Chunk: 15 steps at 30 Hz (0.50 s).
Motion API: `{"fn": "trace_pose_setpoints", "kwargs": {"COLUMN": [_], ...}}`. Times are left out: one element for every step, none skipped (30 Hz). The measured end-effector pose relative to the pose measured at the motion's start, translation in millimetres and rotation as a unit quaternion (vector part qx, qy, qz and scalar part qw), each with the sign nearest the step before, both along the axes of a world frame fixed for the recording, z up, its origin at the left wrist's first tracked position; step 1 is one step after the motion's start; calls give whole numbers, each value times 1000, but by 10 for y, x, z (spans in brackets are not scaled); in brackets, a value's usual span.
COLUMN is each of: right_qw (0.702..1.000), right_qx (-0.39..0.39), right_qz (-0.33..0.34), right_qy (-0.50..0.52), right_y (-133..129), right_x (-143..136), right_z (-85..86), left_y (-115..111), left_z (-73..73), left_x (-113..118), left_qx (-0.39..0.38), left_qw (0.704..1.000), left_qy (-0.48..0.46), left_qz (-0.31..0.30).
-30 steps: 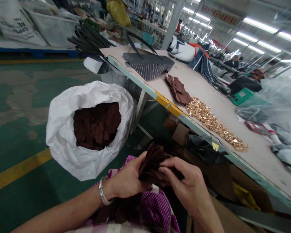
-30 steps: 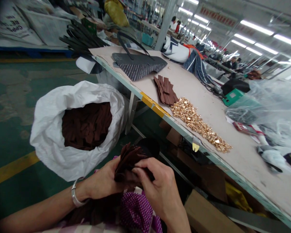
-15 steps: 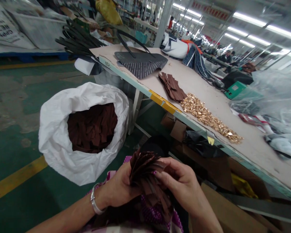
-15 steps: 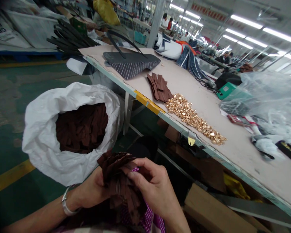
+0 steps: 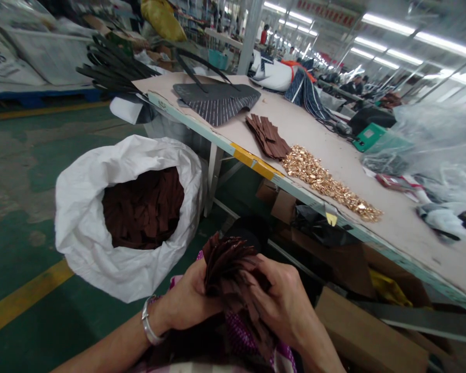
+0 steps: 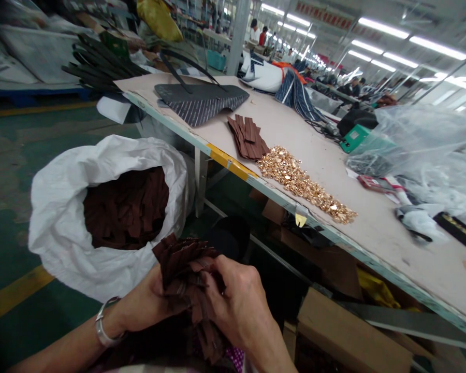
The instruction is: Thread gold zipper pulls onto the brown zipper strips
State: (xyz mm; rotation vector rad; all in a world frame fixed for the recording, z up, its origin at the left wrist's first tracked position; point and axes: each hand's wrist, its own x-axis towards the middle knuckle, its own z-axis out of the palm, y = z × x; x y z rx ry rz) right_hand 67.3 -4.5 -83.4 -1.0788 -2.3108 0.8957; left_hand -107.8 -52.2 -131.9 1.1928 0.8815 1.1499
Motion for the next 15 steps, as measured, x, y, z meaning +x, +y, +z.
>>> {"fn": "trace_pose_setpoints", "kwargs": {"right_qw": [1000, 1000, 1000, 1000, 1000, 1000, 1000, 1000, 1000, 999, 999, 999, 999, 999, 999], "right_qx": [8, 13, 13, 8, -2, -13, -20, -23, -25, -27, -29, -32, -32, -28, -22], "right_qz": [-8, -13, -12, -6, 1, 8, 9, 4, 1, 0, 5, 13, 19, 23, 23], "right_qy": [8, 12, 15, 15, 14, 13, 13, 13, 15, 17, 20, 22, 21, 17, 10], "right_y": [-4, -6, -8, -7, -7, -5, -4, -3, -3, -5, -7, -11, -17, -24, -32], "right_x": [3, 6, 8, 8, 7, 3, -3, -10, -17, -23, -28, -31, -33, -35, -36], "right_z": [0, -1, -5, -11, -19, -28, -37, -45, -53, -58, -62, -64, -64, -65, -66], "left_y": [3, 6, 8, 10, 10, 9, 6, 2, -3, -10, -16, -23, -29, -33, -37], "left_z": [-15, -32, -47, -60, -67, -71, -71, -70, -69, -70, -72, -75, -78, -79, -79], "left_x": [-5, -11, -18, -25, -33, -41, -48, -55, -60, -63, -66, -68, -71, -75, -81], "left_qx": [-3, -5, -5, -2, 2, 8, 12, 15, 18, 20, 21, 21, 21, 21, 23], "left_qw": [1000, 1000, 1000, 1000, 999, 999, 999, 998, 998, 999, 999, 999, 999, 998, 998], "left_qy": [5, 12, 19, 26, 35, 44, 49, 50, 48, 45, 43, 42, 45, 52, 60], "left_qz": [2, 2, 6, 12, 16, 20, 21, 21, 19, 17, 15, 12, 6, 1, -3]}}
